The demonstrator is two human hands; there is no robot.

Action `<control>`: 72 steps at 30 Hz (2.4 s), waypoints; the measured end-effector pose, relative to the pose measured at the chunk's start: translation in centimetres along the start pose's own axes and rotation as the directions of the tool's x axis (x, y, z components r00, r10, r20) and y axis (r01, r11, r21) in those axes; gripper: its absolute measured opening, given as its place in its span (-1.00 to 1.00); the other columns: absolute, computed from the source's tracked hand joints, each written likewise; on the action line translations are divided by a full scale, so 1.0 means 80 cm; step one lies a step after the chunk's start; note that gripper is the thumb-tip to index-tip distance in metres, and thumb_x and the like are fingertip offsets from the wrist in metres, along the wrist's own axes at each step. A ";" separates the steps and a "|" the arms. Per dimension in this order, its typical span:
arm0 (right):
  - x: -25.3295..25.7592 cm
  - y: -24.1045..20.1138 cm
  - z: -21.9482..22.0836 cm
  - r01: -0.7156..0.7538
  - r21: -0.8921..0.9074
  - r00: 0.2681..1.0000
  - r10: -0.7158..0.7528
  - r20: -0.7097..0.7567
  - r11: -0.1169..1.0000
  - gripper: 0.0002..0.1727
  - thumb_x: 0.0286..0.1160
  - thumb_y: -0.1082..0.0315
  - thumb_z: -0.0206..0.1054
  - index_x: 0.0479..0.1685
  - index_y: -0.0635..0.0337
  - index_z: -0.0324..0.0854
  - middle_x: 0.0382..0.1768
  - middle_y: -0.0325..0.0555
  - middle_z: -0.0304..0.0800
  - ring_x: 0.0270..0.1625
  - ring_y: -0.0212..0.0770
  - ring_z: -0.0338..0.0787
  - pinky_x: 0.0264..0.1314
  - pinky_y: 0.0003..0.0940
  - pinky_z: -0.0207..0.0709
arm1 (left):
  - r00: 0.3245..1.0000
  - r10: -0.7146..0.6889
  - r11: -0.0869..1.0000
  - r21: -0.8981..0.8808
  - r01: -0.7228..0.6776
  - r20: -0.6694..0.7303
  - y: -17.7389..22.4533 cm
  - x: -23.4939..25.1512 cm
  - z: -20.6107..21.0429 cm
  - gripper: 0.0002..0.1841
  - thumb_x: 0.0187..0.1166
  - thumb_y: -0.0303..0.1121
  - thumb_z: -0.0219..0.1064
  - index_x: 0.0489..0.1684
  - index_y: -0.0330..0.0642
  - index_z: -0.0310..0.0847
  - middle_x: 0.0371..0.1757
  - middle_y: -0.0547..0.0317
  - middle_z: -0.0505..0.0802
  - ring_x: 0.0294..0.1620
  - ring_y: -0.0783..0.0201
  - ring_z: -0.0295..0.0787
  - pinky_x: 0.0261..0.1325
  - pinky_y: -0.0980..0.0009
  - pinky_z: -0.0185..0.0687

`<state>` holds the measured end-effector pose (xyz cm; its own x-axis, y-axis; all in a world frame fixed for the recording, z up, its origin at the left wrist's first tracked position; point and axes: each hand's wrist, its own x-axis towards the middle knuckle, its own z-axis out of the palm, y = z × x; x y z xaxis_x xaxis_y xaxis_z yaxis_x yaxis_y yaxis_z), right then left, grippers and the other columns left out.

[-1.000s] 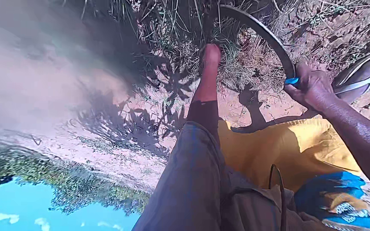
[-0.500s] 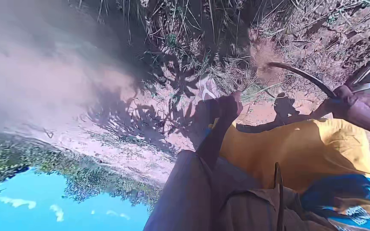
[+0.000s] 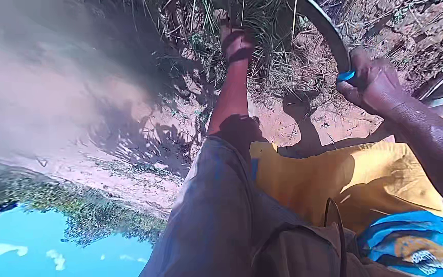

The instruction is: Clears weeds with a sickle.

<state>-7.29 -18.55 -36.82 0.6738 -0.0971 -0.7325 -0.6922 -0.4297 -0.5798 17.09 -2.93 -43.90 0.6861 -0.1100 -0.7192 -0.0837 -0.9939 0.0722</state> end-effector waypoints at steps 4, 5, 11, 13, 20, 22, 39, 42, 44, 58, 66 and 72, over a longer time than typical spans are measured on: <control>0.067 -0.053 -0.007 0.049 -0.047 0.996 -0.045 0.079 0.998 -0.59 0.62 0.30 0.28 0.30 0.39 0.38 -0.15 0.50 0.67 0.01 0.59 0.72 -0.06 0.50 0.43 | 0.984 -0.138 0.983 0.137 0.122 0.117 -0.009 -0.023 -0.002 -0.51 0.85 -0.42 0.02 0.65 -0.58 0.28 0.70 -0.43 0.44 0.82 -0.17 0.23 0.83 0.12 0.07; 0.081 -0.061 -0.008 0.035 -0.082 0.994 -0.026 0.103 0.996 -0.58 0.62 0.30 0.29 0.31 0.39 0.39 -0.07 0.51 0.68 0.09 0.59 0.72 0.02 0.51 0.44 | 0.983 -0.151 0.985 0.103 0.140 0.101 -0.012 -0.028 -0.001 -0.52 0.84 -0.44 0.00 0.64 -0.60 0.27 0.67 -0.44 0.47 0.80 -0.17 0.27 0.81 0.11 0.11; 0.024 0.042 0.004 -0.219 -0.230 0.957 0.254 0.138 0.948 -0.54 0.62 0.34 0.33 0.31 0.49 0.34 -0.13 0.67 0.66 0.05 0.74 0.70 -0.07 0.60 0.43 | 0.988 0.125 0.991 -0.047 -0.122 0.094 -0.042 -0.076 0.025 -0.55 0.59 -0.59 0.12 0.47 -0.44 0.58 0.38 -0.36 0.76 0.53 -0.15 0.64 0.63 -0.03 0.38; -0.043 0.090 0.017 -0.324 -0.235 0.926 0.358 0.119 0.917 -0.49 0.62 0.32 0.38 0.33 0.53 0.32 -0.19 0.72 0.64 -0.01 0.78 0.69 -0.10 0.62 0.42 | 0.923 0.118 0.988 0.047 -0.145 0.367 -0.060 -0.127 0.055 -0.49 0.57 -0.57 0.18 0.56 -0.31 0.55 0.38 -0.33 0.77 0.51 -0.21 0.66 0.59 -0.18 0.42; -0.165 0.140 0.044 -0.433 -0.211 0.883 0.460 0.098 0.876 -0.55 0.62 0.32 0.35 0.23 0.56 0.42 -0.22 0.68 0.66 -0.04 0.75 0.71 -0.07 0.60 0.43 | 0.933 0.228 0.973 -0.026 -0.230 0.278 -0.096 -0.172 0.129 -0.52 0.38 -0.68 0.31 0.37 -0.45 0.62 0.63 -0.37 0.50 0.51 -0.30 0.57 0.48 -0.14 0.50; -0.158 0.119 0.041 -0.394 -0.172 0.909 0.410 0.070 0.903 -0.55 0.56 0.37 0.39 0.21 0.56 0.40 -0.28 0.69 0.65 -0.13 0.77 0.70 -0.16 0.62 0.41 | 0.978 0.177 0.981 0.057 -0.184 0.108 -0.076 -0.123 0.099 -0.45 0.41 -0.63 0.29 0.50 -0.34 0.56 0.78 -0.28 0.34 0.62 -0.29 0.44 0.52 -0.16 0.42; 0.053 -0.029 0.040 -0.111 -0.251 0.956 0.172 0.237 0.962 -0.64 0.67 0.34 0.20 0.29 0.39 0.38 -0.09 0.52 0.72 0.10 0.59 0.75 -0.01 0.47 0.49 | 0.926 -0.150 0.986 -0.023 0.168 0.347 -0.058 -0.123 0.099 -0.50 0.79 -0.39 0.07 0.69 -0.35 0.37 0.49 -0.35 0.68 0.61 -0.21 0.55 0.66 -0.15 0.34; 0.003 0.046 0.046 -0.274 -0.329 0.902 0.361 0.239 0.904 -0.64 0.70 0.34 0.19 0.29 0.42 0.36 -0.14 0.60 0.70 0.04 0.67 0.74 -0.10 0.55 0.47 | 0.888 -0.049 0.999 0.017 0.047 0.458 -0.083 -0.185 0.112 -0.51 0.77 -0.42 0.10 0.66 -0.42 0.38 0.51 -0.40 0.66 0.64 -0.22 0.52 0.71 -0.12 0.27; -0.066 0.107 0.048 -0.355 -0.350 0.871 0.443 0.215 0.867 -0.61 0.73 0.29 0.22 0.31 0.43 0.38 -0.22 0.63 0.69 -0.04 0.70 0.74 -0.16 0.56 0.47 | 0.850 -0.043 0.999 0.023 0.036 0.525 -0.109 -0.226 0.125 -0.51 0.75 -0.43 0.12 0.66 -0.40 0.39 0.55 -0.39 0.63 0.68 -0.21 0.47 0.74 -0.12 0.23; -0.197 0.025 0.104 -0.354 0.559 0.843 0.515 -0.157 0.750 -0.43 0.41 0.37 0.25 0.35 0.63 0.39 -0.30 0.00 0.69 -0.48 -0.47 0.65 -0.34 -0.45 0.61 | 0.983 -0.172 0.865 -0.489 0.115 -0.072 -0.020 -0.078 0.076 -0.56 0.80 -0.49 -0.08 0.56 -0.57 0.36 0.46 -0.42 0.64 0.57 -0.07 0.53 0.63 0.12 0.35; -0.171 0.026 0.113 -0.202 0.452 0.933 0.311 -0.181 0.869 -0.49 0.42 0.29 0.23 0.20 0.62 0.50 -0.39 0.26 0.74 -0.45 0.01 0.75 -0.33 0.02 0.59 | 0.986 -0.162 0.802 -0.576 0.161 0.050 0.057 -0.059 0.053 -0.59 0.89 -0.46 -0.16 0.37 -0.64 0.46 0.39 -0.41 0.64 0.44 -0.03 0.54 0.53 0.16 0.40; -0.021 -0.005 0.003 -0.028 0.132 0.993 0.042 -0.108 0.991 -0.65 0.53 0.39 0.37 0.14 0.43 0.44 -0.52 0.29 0.59 -0.43 0.38 0.69 -0.41 0.32 0.43 | 1.000 -0.005 0.967 -0.256 0.004 -0.004 0.025 -0.060 0.005 -0.60 0.78 -0.50 0.04 0.45 -0.65 0.46 0.49 -0.50 0.61 0.62 -0.19 0.47 0.69 0.07 0.28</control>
<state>-8.23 -17.98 -35.41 0.6680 -0.2112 -0.7136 -0.7387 -0.3045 -0.6014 13.33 -4.42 -40.58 0.6895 -0.1052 -0.7166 0.1062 -0.9640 0.2438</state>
